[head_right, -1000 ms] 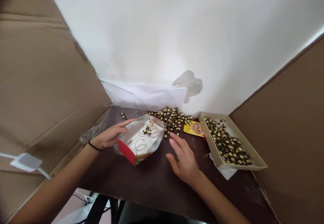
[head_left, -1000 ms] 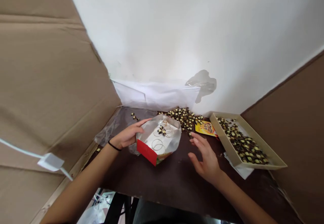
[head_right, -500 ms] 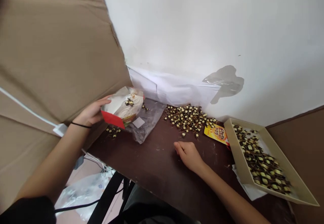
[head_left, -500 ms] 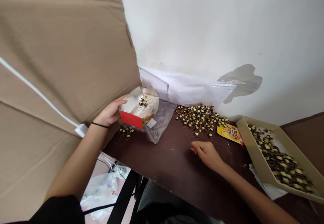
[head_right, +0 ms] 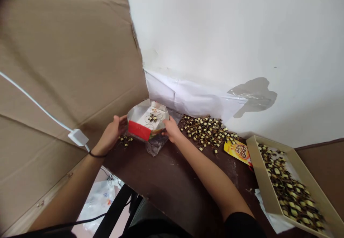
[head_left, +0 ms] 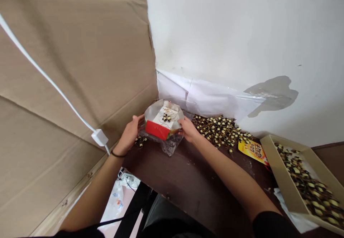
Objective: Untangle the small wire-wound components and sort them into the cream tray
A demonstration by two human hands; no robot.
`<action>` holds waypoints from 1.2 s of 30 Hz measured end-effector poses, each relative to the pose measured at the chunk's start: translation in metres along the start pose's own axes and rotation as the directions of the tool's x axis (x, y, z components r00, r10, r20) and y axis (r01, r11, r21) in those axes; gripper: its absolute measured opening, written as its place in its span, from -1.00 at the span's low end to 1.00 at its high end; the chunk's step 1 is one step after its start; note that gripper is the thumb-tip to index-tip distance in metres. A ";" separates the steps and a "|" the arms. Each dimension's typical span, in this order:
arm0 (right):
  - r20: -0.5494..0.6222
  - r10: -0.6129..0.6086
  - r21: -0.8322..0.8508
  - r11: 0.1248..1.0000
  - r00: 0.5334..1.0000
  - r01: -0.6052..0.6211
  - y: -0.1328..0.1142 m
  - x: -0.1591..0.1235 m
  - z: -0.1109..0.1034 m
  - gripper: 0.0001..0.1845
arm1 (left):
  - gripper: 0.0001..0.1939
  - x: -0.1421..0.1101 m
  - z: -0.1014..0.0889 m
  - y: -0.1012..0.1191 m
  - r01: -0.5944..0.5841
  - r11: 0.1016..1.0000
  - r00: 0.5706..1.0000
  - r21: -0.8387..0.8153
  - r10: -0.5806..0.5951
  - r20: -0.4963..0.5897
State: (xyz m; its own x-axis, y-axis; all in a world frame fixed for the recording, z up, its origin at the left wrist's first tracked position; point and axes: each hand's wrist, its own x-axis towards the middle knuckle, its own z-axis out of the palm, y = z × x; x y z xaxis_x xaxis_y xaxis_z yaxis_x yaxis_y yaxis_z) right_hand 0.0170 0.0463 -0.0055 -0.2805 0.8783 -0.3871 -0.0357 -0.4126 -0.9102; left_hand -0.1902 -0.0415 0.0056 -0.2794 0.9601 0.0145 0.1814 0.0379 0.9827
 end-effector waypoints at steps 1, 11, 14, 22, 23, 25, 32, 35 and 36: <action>-0.017 -0.007 0.001 1.000 1.000 0.007 -0.004 0.008 0.001 -0.73 | -0.40 -0.008 -0.006 -0.008 -0.115 0.970 0.988 0.212 0.134 -0.076; 0.052 0.053 -0.067 0.997 0.997 -0.049 -0.008 0.049 0.056 -0.76 | -0.49 -0.038 -0.017 -0.065 -0.176 0.359 0.962 0.917 0.259 0.084; 0.084 0.056 -0.104 0.993 0.995 -0.047 -0.005 0.049 0.060 -0.76 | -0.59 -0.036 -0.015 -0.065 -0.216 0.245 0.956 0.945 0.250 0.153; 0.145 0.079 -0.185 0.981 0.986 -0.051 -0.015 0.037 0.007 -0.92 | -0.73 -0.021 -0.022 -0.068 -0.444 0.403 0.887 0.800 0.328 0.326; 0.150 0.084 -0.192 0.980 0.985 -0.055 -0.017 0.033 -0.001 -0.93 | -0.75 -0.017 -0.022 -0.067 -0.441 0.438 0.891 0.783 0.315 0.326; 0.162 0.098 -0.204 0.977 0.982 -0.064 -0.022 0.024 -0.017 -0.94 | -0.78 -0.011 -0.022 -0.063 -0.399 0.500 0.915 0.769 0.277 0.294; 0.234 0.177 -0.228 0.966 0.956 -0.123 -0.020 0.003 -0.057 -0.93 | -0.71 0.006 -0.022 -0.055 -0.218 0.606 0.968 0.765 0.235 0.090; 0.267 0.224 -0.253 0.955 0.937 -0.156 -0.012 -0.004 -0.065 -0.93 | -0.59 0.005 -0.028 -0.049 -0.122 0.646 0.978 0.753 0.208 -0.020; 0.276 0.236 -0.260 0.952 0.932 -0.164 -0.009 -0.006 -0.066 -0.93 | -0.58 0.003 -0.030 -0.047 -0.107 0.654 0.979 0.749 0.201 -0.036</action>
State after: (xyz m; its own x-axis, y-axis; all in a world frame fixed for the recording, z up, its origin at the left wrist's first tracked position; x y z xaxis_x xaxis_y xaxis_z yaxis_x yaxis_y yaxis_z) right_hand 0.0825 0.0604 -0.0043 -0.5343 0.6547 -0.5347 0.2613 -0.4736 -0.8411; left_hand -0.2275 -0.0485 -0.0348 -0.2709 0.9375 0.2185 0.8547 0.1298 0.5026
